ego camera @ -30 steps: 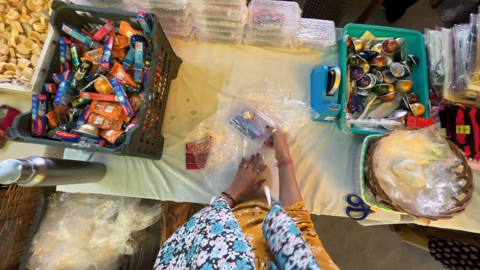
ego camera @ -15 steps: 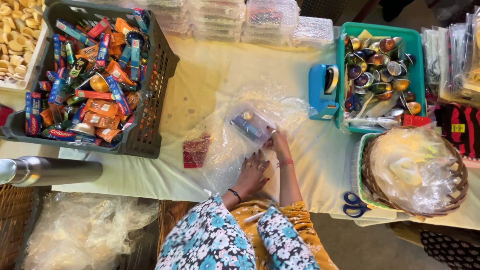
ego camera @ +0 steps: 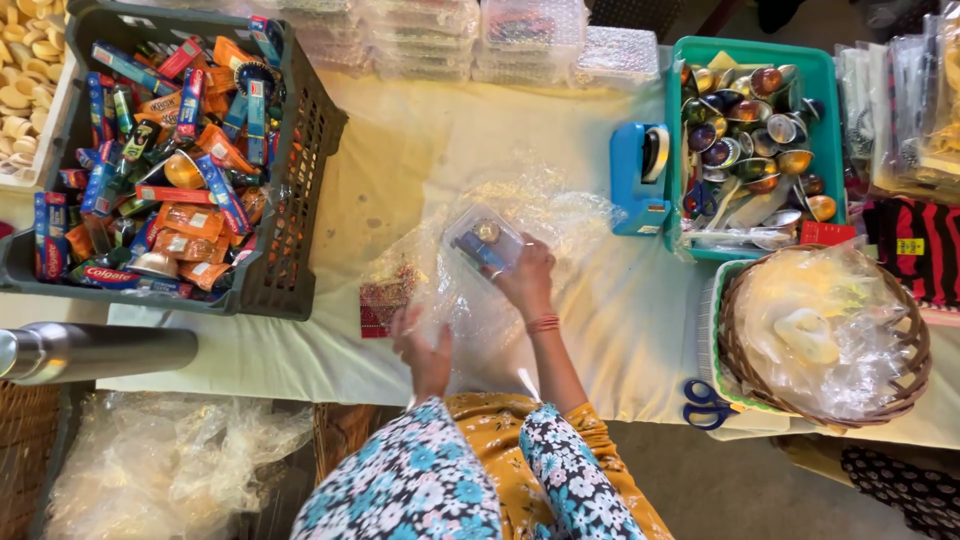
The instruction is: The person unwraps a small red packet and places it on the table. They then pick up a toothpaste tube and a spoon, placing them into a clear plastic container. Finally, they wrap the container in bubble wrap.
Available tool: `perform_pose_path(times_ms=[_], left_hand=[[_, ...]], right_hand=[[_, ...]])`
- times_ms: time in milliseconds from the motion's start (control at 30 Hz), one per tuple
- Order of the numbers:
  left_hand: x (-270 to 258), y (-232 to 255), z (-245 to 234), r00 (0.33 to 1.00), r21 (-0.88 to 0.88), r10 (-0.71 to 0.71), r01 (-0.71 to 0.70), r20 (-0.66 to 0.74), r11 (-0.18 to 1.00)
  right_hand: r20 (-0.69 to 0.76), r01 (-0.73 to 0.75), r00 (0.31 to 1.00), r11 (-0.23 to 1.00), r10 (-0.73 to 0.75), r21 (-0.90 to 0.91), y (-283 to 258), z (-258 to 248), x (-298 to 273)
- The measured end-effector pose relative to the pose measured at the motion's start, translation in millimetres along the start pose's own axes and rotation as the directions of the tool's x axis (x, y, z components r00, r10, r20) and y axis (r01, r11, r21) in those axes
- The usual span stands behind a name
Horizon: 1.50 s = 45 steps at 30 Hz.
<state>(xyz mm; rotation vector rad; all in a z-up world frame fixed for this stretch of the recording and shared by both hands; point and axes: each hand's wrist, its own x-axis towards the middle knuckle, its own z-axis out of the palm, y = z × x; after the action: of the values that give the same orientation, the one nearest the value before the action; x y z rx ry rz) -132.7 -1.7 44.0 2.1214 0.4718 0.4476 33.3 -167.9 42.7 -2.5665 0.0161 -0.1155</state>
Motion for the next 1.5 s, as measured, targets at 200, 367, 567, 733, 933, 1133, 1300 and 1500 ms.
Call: perform_pose_path(times_ms=[200, 367, 567, 733, 933, 1133, 1300, 1500], left_hand=[[-11.2, -105.7, -3.3, 0.897, -0.34, -0.395, 0.314, -0.199, 0.886], [-20.5, -90.9, -14.4, 0.515, -0.609, -0.71, 0.778, 0.48, 0.152], [-37.6, -55.8, 19.9, 0.535, -0.204, -0.38, 0.741, 0.754, 0.639], [-58.8, -14.4, 24.1, 0.454, -0.282, -0.05, 0.632, 0.89, 0.722], [28.8, 81.3, -36.8, 0.792, -0.057, 0.417, -0.44, 0.445, 0.896], [56.0, 58.7, -40.5, 0.532, 0.101, 0.455, -0.722, 0.714, 0.685], [27.8, -29.5, -1.0, 0.526, 0.17, 0.482, -0.779, 0.7, 0.604], [15.8, -18.0, -10.4, 0.625, 0.093, 0.468, -0.654, 0.625, 0.751]], right_hand=[[0.331, -0.078, 0.934, 0.983, 0.131, -0.168, -43.6, -13.2, -6.3], [0.24, 0.052, 0.97, 0.994, -0.027, -0.099, -27.5, -20.5, -0.4], [0.041, 0.192, 0.981, 0.957, -0.188, -0.219, -5.6, -5.9, -2.7], [0.067, 0.307, 0.951, 0.949, -0.303, -0.071, 25.1, -11.4, 12.3], [0.114, 0.312, 0.942, 0.949, -0.314, 0.039, 22.8, -38.6, 2.8], [0.04, 0.297, 0.954, 0.955, -0.297, 0.007, 13.4, -37.8, -3.3], [0.017, 0.249, 0.969, 0.967, -0.248, -0.052, 11.5, -36.4, -14.2], [0.006, 0.205, 0.979, 0.97, -0.206, -0.128, 10.8, -26.6, -16.0]])
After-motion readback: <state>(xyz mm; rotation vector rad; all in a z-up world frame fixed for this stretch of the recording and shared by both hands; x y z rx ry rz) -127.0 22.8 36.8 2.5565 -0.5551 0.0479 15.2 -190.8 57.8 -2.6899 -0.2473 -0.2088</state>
